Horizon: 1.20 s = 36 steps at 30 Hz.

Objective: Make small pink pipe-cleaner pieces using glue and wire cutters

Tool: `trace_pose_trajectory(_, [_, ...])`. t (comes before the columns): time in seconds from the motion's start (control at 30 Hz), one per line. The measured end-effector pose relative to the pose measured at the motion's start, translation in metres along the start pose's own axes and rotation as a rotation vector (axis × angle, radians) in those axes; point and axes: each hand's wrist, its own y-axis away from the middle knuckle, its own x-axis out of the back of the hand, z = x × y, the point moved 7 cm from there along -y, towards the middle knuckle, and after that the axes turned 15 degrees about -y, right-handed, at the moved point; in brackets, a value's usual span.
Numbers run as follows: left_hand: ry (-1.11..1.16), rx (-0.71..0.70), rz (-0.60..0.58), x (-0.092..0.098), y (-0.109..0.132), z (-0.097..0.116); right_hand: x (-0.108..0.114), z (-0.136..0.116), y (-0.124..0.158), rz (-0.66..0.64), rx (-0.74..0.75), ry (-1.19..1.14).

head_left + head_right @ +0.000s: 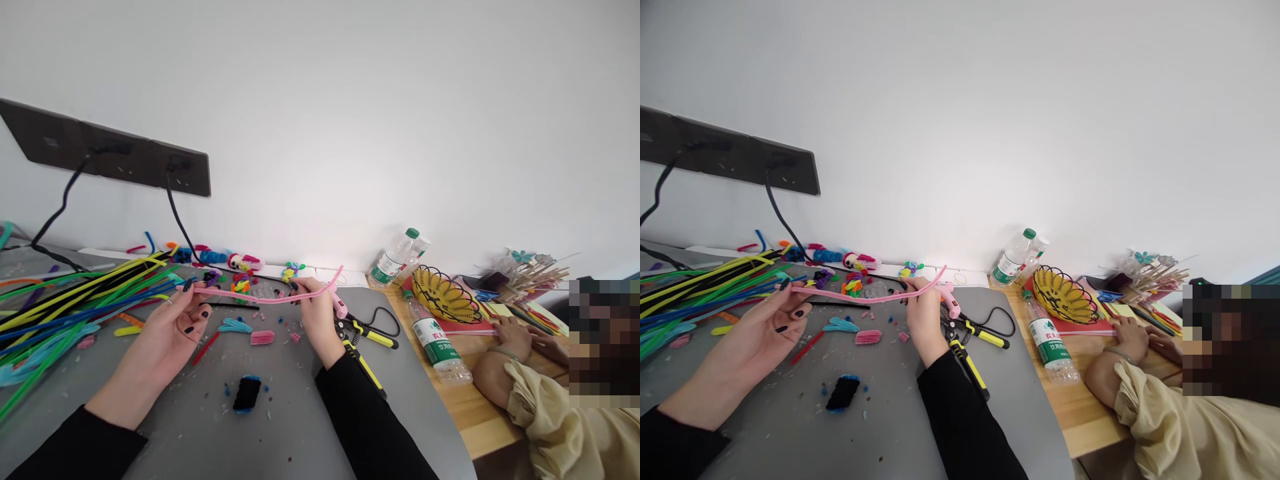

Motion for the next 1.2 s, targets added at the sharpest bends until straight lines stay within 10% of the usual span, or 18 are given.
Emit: trace_pose_trajectory(1.2, [0.183, 0.055, 0.152, -0.002, 0.002, 0.008, 0.016, -0.013, -0.004, 0.089, 0.075, 0.069])
